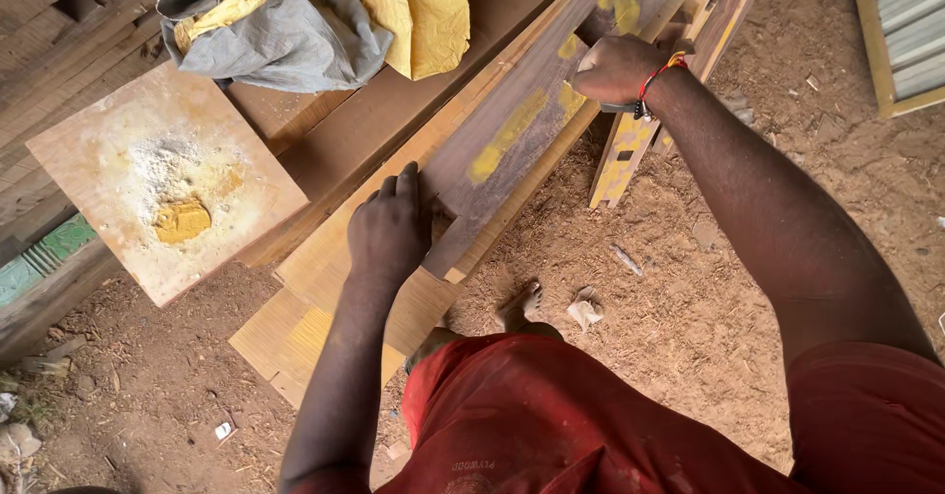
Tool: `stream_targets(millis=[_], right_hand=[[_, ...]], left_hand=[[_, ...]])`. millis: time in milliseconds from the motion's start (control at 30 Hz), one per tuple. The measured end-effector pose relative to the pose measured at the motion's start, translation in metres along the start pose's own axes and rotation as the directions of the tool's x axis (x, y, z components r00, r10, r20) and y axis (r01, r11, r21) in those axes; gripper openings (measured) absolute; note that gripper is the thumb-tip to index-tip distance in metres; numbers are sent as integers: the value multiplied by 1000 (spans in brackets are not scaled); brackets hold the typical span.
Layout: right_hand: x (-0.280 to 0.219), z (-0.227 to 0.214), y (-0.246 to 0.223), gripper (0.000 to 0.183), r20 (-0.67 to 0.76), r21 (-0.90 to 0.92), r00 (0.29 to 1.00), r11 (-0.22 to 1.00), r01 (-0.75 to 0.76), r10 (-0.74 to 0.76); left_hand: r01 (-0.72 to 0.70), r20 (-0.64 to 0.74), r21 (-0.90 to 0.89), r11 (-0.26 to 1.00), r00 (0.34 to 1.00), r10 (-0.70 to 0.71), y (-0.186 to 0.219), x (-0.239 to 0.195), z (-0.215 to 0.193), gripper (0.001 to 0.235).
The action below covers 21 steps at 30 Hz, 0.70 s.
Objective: The person sands a long wooden plank using a sanding block. They repeatedly rub the block along the plank's surface, occasionally repositioning the plank and adjusting their grip to cover different areas.
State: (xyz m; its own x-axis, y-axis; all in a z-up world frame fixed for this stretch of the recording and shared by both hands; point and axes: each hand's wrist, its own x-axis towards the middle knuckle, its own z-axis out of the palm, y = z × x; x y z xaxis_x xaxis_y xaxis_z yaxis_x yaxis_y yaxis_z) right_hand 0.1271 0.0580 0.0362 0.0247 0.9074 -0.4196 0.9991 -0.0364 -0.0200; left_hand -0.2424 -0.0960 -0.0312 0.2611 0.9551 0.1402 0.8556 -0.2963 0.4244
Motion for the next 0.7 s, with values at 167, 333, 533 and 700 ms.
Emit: stream_targets(millis=[167, 333, 533, 700], right_hand=[[-18, -5, -19, 37, 30, 44, 999, 999, -27, 26], [-40, 1, -34, 36, 140, 128, 990, 991, -45, 27], [-108, 41, -35, 48, 129, 568, 963, 814, 124, -236], [-168, 147, -10, 55, -137, 837, 980, 512, 191, -142]], left_hand=[[-6, 59, 84, 996, 998, 2, -1, 9, 2, 53], [-15, 11, 94, 995, 1000, 15, -5, 6, 9, 39], [-20, -116, 63, 998, 993, 27, -3, 2, 16, 40], [55, 49, 64, 996, 997, -58, -9, 6, 14, 43]])
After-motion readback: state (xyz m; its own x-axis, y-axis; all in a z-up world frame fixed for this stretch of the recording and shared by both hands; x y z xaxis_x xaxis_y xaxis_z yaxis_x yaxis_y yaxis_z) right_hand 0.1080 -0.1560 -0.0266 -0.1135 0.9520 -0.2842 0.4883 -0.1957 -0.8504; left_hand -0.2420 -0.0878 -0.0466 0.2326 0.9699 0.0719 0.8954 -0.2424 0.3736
